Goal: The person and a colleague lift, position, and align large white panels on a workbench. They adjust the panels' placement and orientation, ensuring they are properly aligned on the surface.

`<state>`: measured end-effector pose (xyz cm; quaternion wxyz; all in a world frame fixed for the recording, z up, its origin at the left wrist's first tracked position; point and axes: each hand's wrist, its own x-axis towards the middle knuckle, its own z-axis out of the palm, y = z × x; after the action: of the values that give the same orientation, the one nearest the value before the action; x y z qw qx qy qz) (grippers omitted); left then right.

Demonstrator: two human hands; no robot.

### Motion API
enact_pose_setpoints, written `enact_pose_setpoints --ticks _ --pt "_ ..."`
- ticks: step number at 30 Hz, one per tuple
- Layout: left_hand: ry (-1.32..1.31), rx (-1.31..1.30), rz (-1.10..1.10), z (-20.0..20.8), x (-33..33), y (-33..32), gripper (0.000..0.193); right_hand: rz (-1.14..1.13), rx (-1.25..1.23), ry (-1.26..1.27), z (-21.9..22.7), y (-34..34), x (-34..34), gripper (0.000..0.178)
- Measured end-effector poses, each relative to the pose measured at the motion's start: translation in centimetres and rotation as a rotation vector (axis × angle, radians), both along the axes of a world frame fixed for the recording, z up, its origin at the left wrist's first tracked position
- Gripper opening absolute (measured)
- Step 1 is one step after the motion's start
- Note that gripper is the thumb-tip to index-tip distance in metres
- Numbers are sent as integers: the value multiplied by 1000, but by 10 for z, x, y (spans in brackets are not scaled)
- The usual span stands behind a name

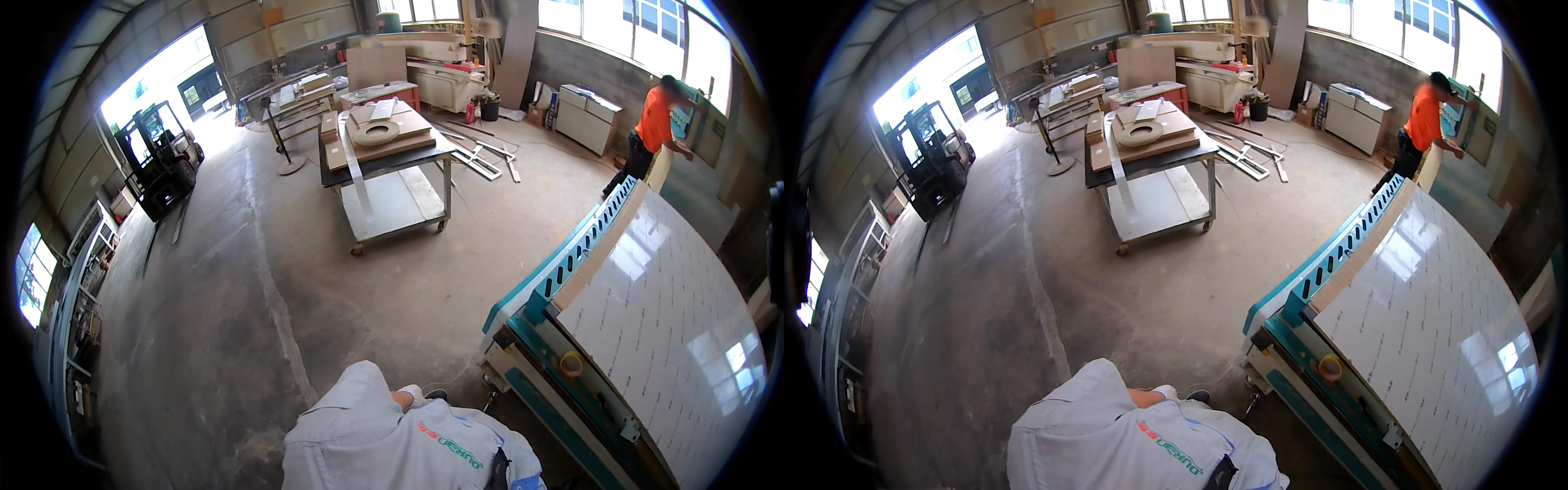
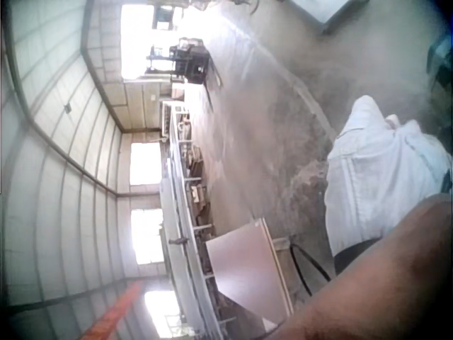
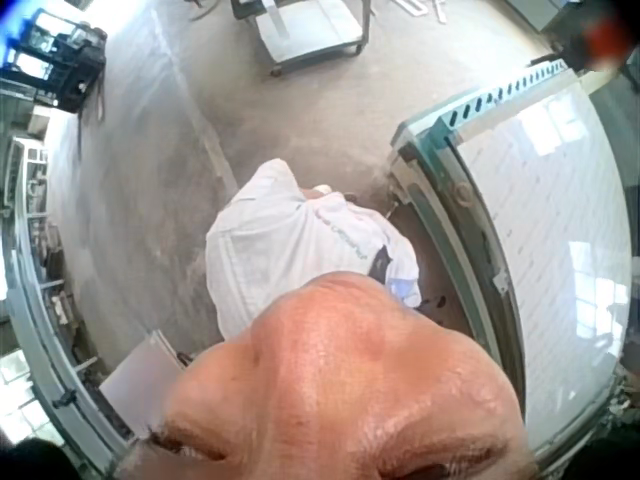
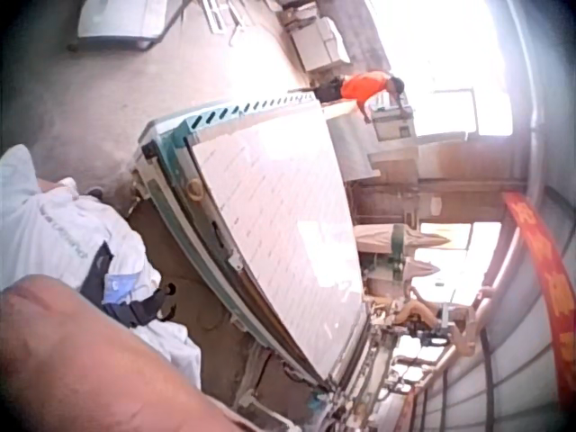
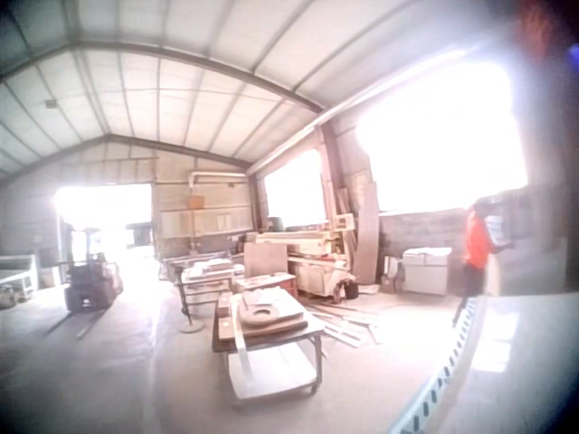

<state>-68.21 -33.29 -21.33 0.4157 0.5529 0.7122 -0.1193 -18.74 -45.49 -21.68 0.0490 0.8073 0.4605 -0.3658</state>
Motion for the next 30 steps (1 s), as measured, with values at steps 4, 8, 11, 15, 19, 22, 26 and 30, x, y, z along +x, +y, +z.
enact_pose_setpoints --ticks 4,8,11,15,19,22,26,30 --pt "8 -129 -71 -33 -31 -26 52 104 30 9 -3 1 -4 51" --pt "-70 -154 -95 -8 -27 -19 55 -451 7 195 19 7 -32 51" --pt "-85 -131 -164 -3 -10 2 53 -435 -39 199 26 -3 -34 53" --pt "-94 -53 -215 -8 -7 15 51 -443 -115 198 30 -26 -44 53" --pt "-143 -40 -248 41 40 39 46 -363 -146 110 -71 -89 -19 52" --pt "-152 -20 -211 63 56 48 41 -295 -225 105 -104 -109 -18 51" --pt "-172 6 -200 63 64 53 37 -327 -246 156 -111 -117 -27 50" --pt "-199 6 -287 48 75 59 40 -265 -203 172 -98 -120 -22 49"
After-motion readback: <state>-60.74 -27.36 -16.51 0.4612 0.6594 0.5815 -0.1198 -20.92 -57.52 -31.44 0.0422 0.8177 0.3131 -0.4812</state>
